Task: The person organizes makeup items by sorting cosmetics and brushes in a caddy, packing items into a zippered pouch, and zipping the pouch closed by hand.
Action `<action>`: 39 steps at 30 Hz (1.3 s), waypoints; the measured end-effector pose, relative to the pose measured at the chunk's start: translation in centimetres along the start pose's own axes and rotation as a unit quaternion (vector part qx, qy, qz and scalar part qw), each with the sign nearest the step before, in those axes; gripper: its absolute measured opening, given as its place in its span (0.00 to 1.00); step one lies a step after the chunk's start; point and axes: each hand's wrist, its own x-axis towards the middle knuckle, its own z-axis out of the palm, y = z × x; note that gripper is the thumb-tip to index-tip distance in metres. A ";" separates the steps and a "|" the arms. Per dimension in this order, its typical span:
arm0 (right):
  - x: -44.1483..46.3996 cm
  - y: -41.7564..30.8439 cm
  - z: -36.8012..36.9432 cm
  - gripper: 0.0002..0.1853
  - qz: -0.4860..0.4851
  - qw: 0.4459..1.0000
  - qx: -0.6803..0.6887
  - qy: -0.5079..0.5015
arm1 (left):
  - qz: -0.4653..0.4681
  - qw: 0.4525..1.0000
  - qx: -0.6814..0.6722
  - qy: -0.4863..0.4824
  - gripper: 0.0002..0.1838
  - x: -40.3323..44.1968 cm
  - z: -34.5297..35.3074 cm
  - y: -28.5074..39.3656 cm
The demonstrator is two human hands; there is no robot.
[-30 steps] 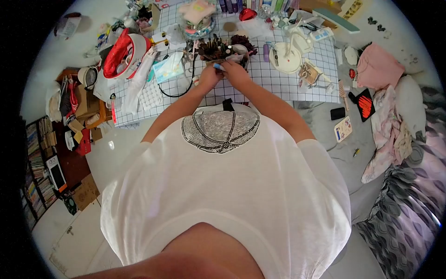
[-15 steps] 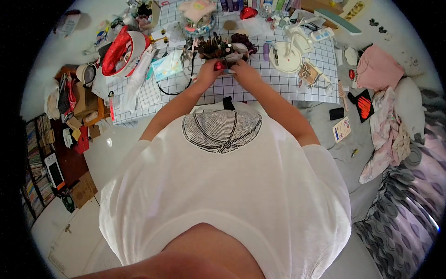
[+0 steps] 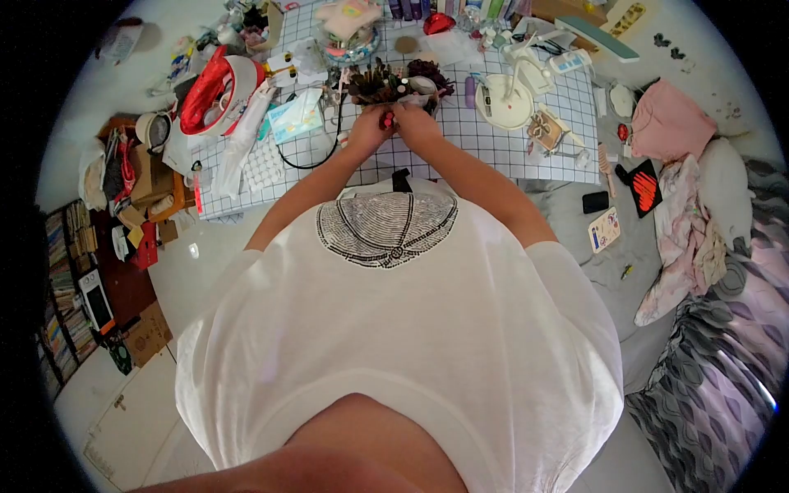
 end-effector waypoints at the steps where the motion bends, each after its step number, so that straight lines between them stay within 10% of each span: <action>1: 0.1 -0.1 -0.2 0.16 0.014 1.000 -0.003 -0.014 | -0.012 1.000 0.008 -0.006 0.20 0.0 -0.1 0.2; 13: -1.1 5.6 -3.7 0.11 0.142 0.955 0.132 0.225 | 0.002 0.998 0.046 -0.047 0.15 0.4 -0.2 0.8; 19: -0.1 13.5 -1.8 0.17 0.157 0.940 -0.082 0.290 | -0.013 0.998 0.038 -0.052 0.12 1.0 -0.5 1.3; 39: 1.8 16.5 -2.1 0.06 0.205 0.943 -0.053 0.257 | 0.006 0.997 0.030 -0.069 0.14 1.2 -0.8 0.0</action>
